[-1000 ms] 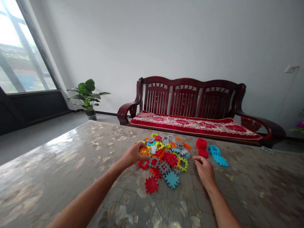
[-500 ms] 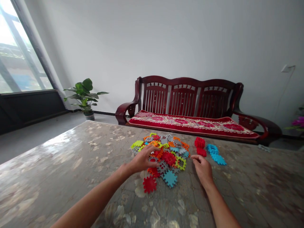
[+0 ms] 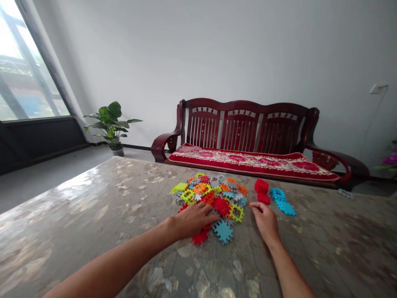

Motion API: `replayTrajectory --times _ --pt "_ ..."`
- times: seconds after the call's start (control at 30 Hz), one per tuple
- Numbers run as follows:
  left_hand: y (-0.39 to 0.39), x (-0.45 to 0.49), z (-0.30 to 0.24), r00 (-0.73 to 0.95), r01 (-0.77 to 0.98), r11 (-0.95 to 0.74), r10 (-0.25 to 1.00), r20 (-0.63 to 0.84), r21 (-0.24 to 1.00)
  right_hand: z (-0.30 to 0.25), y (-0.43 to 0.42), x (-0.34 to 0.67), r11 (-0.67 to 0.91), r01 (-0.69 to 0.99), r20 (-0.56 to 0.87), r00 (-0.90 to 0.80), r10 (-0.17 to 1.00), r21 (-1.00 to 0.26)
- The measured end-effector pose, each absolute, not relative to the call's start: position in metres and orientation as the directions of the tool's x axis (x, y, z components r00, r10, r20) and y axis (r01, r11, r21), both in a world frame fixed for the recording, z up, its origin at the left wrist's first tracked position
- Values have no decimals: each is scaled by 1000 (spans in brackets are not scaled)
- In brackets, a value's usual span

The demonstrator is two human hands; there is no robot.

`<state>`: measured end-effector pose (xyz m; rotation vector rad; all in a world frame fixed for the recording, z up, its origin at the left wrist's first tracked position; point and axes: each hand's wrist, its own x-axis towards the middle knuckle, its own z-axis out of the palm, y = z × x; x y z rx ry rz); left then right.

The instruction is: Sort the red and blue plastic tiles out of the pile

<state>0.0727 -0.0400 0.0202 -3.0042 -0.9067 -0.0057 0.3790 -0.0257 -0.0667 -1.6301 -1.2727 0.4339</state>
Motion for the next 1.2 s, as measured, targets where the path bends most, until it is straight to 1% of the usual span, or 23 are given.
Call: replayTrajectory --times 0.07,0.17,0.33,0.43,0.5,0.6,0.7,0.77,0.9,0.97,1.07,1.13,1.2 --pt "-39 73 17 834 552 -833 552 -6 -27 -67 -26 379 31 531 274 387 880 -847" --pt "-38 71 12 825 565 -825 566 -4 -16 -66 -26 379 36 528 278 387 879 -849" --pt "-36 70 7 783 619 -782 622 22 78 -66 -26 378 31 520 273 396 877 -854" --pt "-34 70 6 735 665 -733 676 53 143 -65 -26 378 30 520 270 392 880 -854" --pt "-31 70 8 680 699 -683 726 97 213 -65 -26 378 27 525 269 391 880 -851" --pt "-21 71 14 563 726 -602 798 215 333 -64 -26 377 20 531 269 396 878 -847" --pt "-5 74 21 433 746 -534 843 320 397 -64 -27 377 18 532 271 402 875 -847" --pt "7 77 25 375 761 -500 859 348 413 -63 -27 377 15 532 269 404 875 -847" --pt "30 81 28 277 793 -415 898 342 446 -63 -27 377 18 532 271 402 875 -846" --pt "40 82 25 255 784 -403 903 346 473 -63 -28 377 20 534 273 399 875 -845" --pt "46 80 19 279 753 -446 882 379 484 -62 -28 377 16 537 271 401 875 -843" --pt "42 77 14 301 744 -496 847 438 447 -62 -28 376 14 540 272 401 875 -841" --pt "32 74 13 342 736 -563 789 510 377 -61 -28 376 11 540 268 401 876 -841"
